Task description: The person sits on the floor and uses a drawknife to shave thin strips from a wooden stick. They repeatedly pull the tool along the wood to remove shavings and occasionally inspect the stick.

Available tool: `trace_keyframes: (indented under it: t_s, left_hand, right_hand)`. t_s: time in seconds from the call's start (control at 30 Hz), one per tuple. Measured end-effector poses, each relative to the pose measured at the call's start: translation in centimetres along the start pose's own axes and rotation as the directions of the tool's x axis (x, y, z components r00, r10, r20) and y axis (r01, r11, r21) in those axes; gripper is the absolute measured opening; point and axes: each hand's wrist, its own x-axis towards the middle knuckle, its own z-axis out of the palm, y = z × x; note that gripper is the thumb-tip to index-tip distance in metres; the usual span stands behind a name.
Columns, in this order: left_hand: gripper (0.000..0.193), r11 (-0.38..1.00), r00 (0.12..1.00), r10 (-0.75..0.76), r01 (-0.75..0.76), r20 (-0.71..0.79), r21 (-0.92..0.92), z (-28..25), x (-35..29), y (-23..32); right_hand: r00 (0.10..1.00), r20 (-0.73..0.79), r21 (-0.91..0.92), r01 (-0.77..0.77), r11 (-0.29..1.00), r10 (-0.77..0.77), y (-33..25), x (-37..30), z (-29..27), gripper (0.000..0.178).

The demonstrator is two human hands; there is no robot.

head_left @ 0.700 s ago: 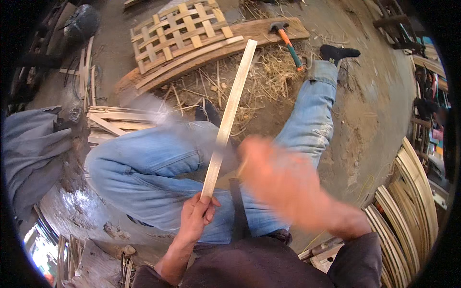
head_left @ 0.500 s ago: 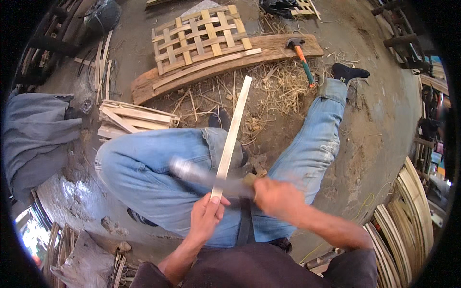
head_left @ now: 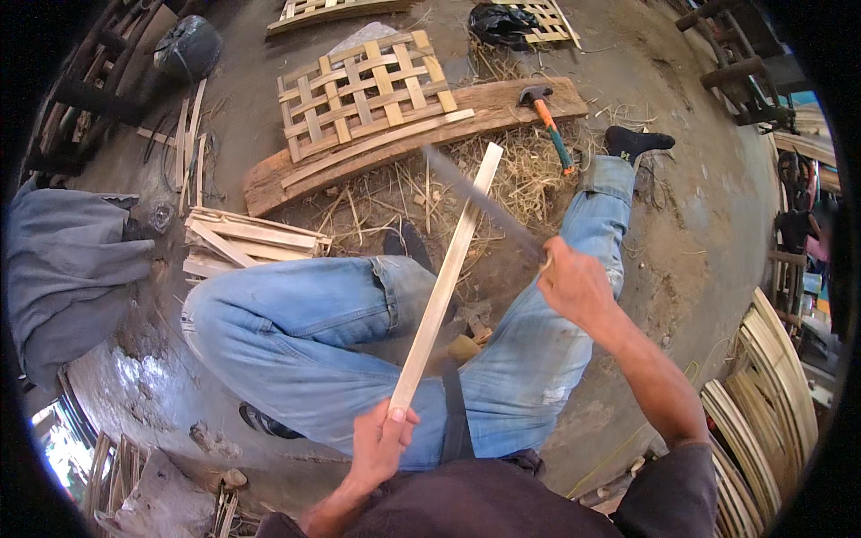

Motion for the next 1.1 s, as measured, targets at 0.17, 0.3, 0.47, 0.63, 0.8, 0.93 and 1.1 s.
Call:
trace_keyframes:
  t_s: [0.17, 0.3, 0.47, 0.63, 0.8, 0.93, 1.1]
  left_hand:
    - [0.032, 0.996, 0.993, -0.083, 0.084, 0.089, -0.006, -0.3, -0.9, -1.4]
    - [0.031, 0.986, 0.969, -0.137, 0.112, 0.206, 0.127, 0.1, -0.7, -1.0]
    - [0.036, 0.970, 0.929, -0.053, 0.135, 0.365, -0.203, 0.7, 1.3, -1.2]
    - [0.030, 0.902, 0.945, -0.185, 0.272, 0.271, -0.334, 0.6, 2.5, 0.5]
    - [0.030, 0.910, 0.935, -0.272, 0.326, 0.226, -0.256, 0.2, 1.7, 0.2]
    - [0.028, 0.920, 0.947, -0.230, 0.286, 0.224, -0.268, 0.4, 1.5, 0.9]
    - [0.023, 0.963, 0.984, -0.139, 0.160, 0.108, -0.218, 0.6, 0.9, -0.3]
  right_hand:
    - [0.977, -0.063, 0.471, -0.151, 0.869, 0.204, -0.1, 2.2, 1.1, 0.021]
    - [0.903, 0.180, 0.958, -0.252, 0.141, 0.390, -2.4, 4.3, 2.3, 0.020]
    - [0.925, 0.114, 0.978, -0.168, 0.120, 0.363, -5.4, 4.7, 2.5, 0.018]
    - [0.993, 0.023, 0.495, -0.115, 0.861, 0.119, -6.9, 1.1, 2.1, 0.025]
    - [0.986, 0.089, -0.194, 0.156, 0.968, -0.141, -3.2, -4.8, 4.1, 0.026]
    - [0.990, -0.139, 0.044, -0.011, 0.999, 0.017, 0.8, -1.9, 2.9, 0.025]
    - [0.996, -0.090, -0.106, 0.006, 0.994, -0.016, 2.8, 1.1, 0.6, 0.027]
